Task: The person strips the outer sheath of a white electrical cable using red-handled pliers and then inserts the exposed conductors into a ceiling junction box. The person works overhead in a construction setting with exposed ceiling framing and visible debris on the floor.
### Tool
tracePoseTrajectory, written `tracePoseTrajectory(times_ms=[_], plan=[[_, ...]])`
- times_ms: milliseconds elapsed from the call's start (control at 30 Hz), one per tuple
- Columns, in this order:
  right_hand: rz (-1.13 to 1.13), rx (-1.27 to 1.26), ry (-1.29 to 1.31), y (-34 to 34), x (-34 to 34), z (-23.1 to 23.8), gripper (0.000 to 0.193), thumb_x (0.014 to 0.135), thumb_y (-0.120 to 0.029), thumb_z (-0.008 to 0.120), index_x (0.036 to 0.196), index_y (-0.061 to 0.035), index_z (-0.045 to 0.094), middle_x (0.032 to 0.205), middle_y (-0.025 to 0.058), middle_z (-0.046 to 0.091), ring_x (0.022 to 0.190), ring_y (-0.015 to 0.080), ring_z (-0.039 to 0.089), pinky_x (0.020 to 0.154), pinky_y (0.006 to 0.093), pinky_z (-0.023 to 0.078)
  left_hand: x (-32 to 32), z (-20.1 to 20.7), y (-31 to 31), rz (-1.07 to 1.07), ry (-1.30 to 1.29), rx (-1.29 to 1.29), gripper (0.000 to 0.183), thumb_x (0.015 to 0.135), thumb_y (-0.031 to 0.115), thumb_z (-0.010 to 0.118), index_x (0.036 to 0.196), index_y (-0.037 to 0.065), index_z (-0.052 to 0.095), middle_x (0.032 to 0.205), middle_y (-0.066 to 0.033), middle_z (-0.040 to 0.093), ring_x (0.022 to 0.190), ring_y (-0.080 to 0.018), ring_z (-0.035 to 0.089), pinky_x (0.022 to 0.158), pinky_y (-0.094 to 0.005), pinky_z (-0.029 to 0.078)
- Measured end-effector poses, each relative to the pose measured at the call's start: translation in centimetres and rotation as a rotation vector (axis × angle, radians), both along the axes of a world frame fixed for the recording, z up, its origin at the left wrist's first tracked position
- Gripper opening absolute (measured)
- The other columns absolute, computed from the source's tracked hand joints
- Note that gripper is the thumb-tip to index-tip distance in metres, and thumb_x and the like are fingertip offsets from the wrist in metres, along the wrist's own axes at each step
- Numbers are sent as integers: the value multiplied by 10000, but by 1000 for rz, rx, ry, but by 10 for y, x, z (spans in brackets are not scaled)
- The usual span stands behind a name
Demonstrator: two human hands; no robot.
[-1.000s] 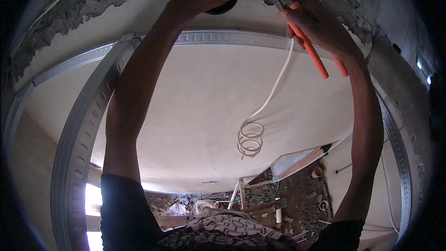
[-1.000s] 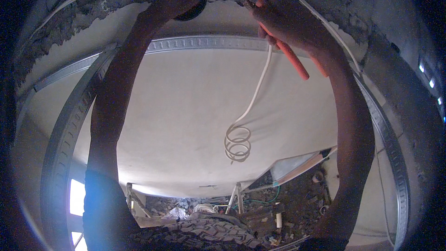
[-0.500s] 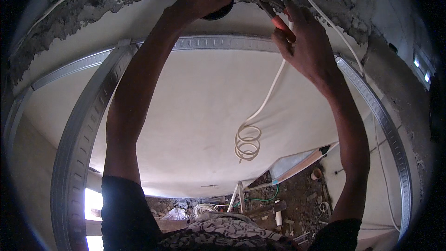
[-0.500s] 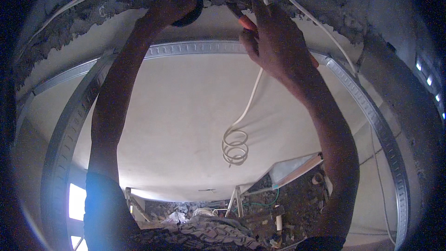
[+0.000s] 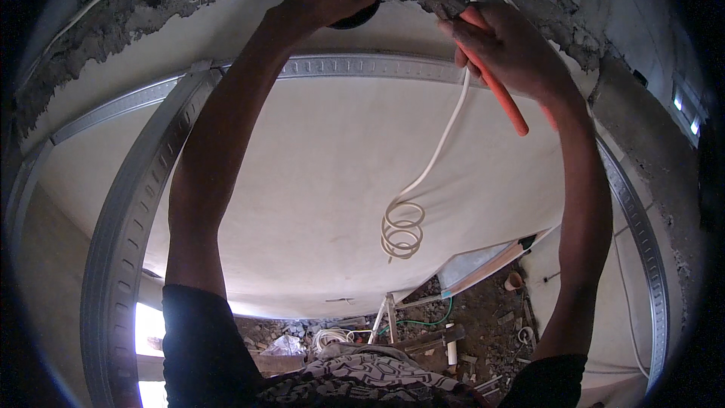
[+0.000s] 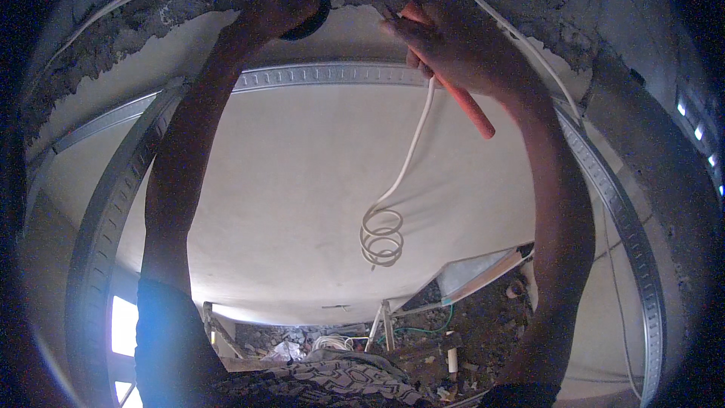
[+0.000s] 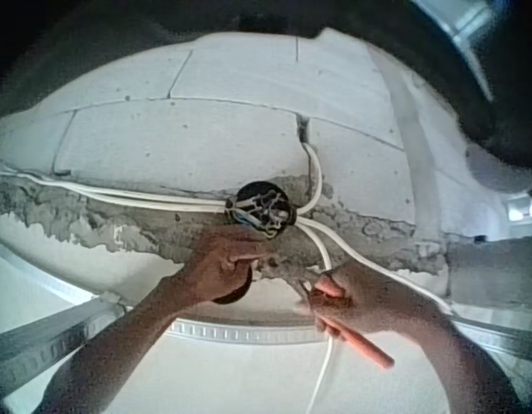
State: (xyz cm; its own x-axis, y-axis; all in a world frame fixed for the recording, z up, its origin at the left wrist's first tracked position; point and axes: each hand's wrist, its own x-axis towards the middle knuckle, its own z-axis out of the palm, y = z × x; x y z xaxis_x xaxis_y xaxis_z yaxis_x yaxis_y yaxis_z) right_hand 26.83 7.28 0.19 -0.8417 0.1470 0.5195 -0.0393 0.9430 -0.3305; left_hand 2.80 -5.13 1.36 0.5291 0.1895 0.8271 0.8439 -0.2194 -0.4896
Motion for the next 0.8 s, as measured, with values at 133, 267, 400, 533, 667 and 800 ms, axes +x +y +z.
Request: tracePoseTrajectory(times_ms=[133,267,400,533,667,800], plan=[[95,-83,-221,17,3,19,340,824,-304,790,885,-32,596,682,52,624,490,135,582,494,285,494,-2,4,2,-49,78,17,400,696,-84,558,1022,55,744,935,-150,706,742,-272,680,636,-367,546],[41,-104,-5,9,5,10,329,750,-208,803,940,-48,588,718,54,618,577,155,599,580,313,512,0,0,1,-45,-35,-55,418,698,-106,549,1031,57,741,897,-139,690,742,-281,674,638,-367,543],[30,335,321,12,-2,-3,286,753,-145,737,978,-51,586,714,49,592,651,176,586,654,340,505,1,-1,1,-68,-23,-35,395,713,-106,551,1025,51,734,873,-135,677,746,-296,668,639,-364,542],[40,488,223,20,-2,2,258,805,-189,684,999,-45,592,699,53,582,615,184,556,622,346,486,-1,-2,1,-49,6,18,373,737,-95,549,1024,54,735,882,-143,675,744,-304,663,636,-363,539],[62,136,-30,23,-1,11,255,868,-226,627,1035,-35,597,707,65,599,571,155,537,572,336,465,-3,0,-1,-16,-30,-52,367,764,-84,541,1041,61,732,924,-149,677,777,-296,663,669,-361,540],[214,-466,-214,18,5,10,411,919,-330,647,1152,4,589,739,80,618,555,126,540,548,314,459,0,0,0,-43,-89,-99,373,773,-85,538,1051,67,735,949,-146,686,804,-274,669,690,-351,544]])
